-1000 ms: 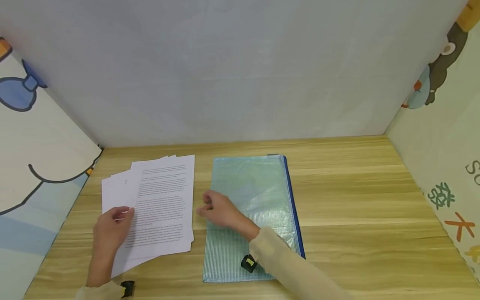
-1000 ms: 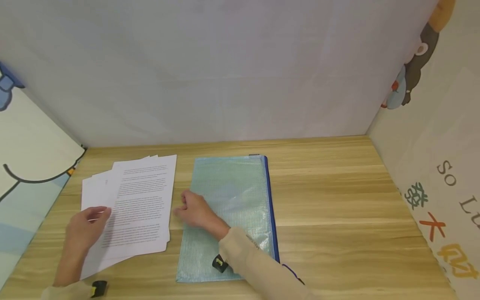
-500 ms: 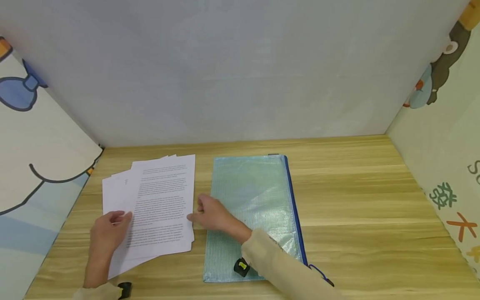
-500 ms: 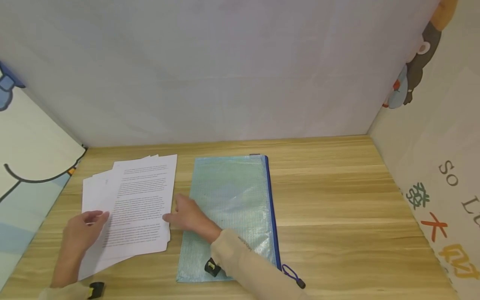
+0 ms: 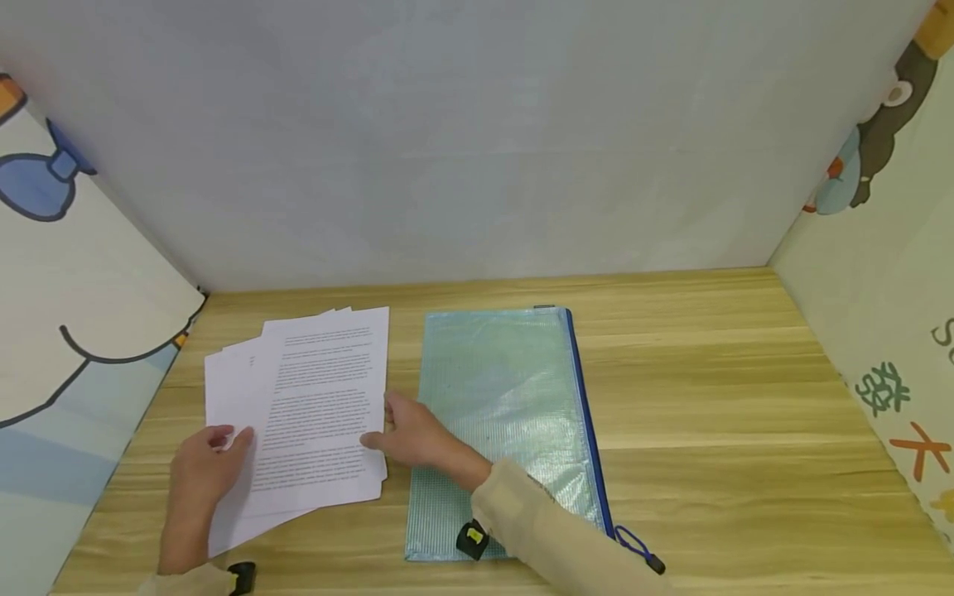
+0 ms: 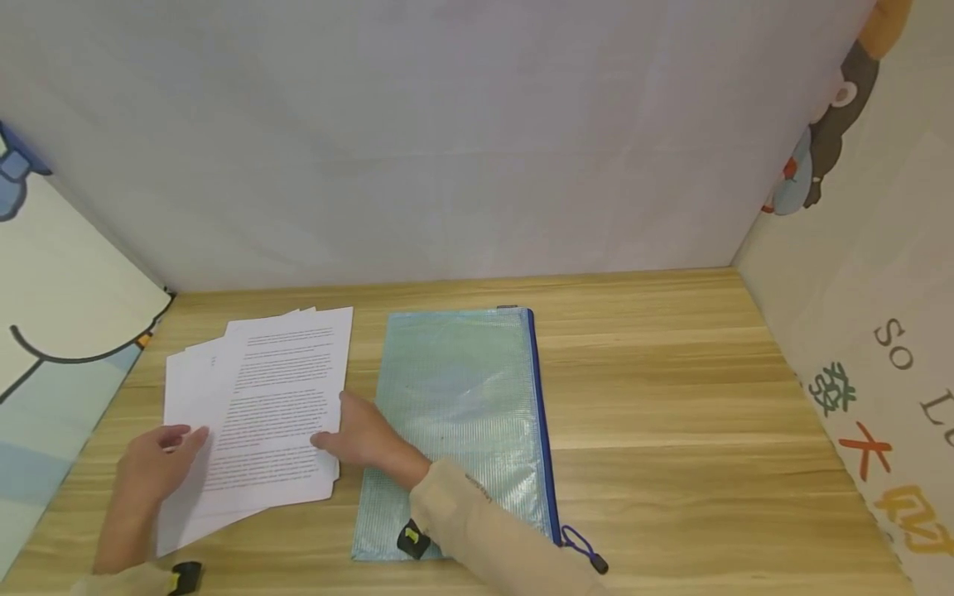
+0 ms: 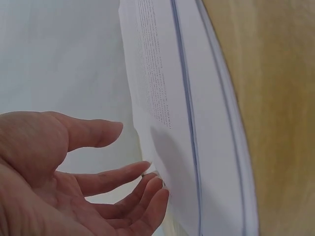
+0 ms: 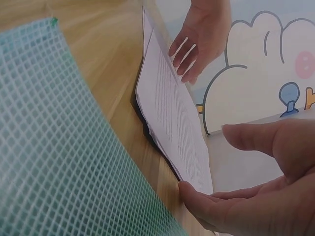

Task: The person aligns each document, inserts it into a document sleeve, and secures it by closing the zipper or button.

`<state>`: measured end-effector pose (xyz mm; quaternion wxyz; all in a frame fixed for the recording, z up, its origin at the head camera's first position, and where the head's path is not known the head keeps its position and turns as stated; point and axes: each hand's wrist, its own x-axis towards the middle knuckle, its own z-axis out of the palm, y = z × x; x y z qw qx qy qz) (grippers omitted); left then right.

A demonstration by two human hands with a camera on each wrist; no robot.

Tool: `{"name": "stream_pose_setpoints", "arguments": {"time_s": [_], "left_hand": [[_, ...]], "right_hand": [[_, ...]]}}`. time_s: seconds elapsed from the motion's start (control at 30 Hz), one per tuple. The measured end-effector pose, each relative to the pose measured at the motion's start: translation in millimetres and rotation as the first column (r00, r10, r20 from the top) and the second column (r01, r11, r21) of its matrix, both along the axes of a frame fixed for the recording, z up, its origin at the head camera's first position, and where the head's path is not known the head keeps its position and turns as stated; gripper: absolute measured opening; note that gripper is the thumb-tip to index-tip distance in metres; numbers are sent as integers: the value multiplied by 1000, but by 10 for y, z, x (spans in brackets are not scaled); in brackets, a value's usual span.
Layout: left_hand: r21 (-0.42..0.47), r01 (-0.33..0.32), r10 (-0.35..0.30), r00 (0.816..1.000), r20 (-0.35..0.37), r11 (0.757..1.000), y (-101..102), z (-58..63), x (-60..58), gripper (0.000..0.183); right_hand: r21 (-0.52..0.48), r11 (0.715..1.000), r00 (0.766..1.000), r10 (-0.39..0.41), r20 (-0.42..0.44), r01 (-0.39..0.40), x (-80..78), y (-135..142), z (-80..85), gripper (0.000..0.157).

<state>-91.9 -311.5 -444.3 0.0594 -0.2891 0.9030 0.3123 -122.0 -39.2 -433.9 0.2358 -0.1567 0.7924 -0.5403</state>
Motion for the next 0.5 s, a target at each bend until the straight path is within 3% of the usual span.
{"name": "stream_pose_setpoints", "arguments": {"time_s": [0.1,0.33,0.5], "left_hand": [[-3,-2,2,1000,-3,1000,-3,5,3,53],[-16,9,-10,1000,-28,1000,-43,0,19,49],[-6,-8,8,999,-49,1000,-67,-22,25,42]], "right_hand": [[-39,999,1000,-10,26,11,12,-14,2,48],[-205,975,983,-52,174,88,22,-36,-8,45],[-239,962,971,-81,225,135,23,-49,3,41]]}}
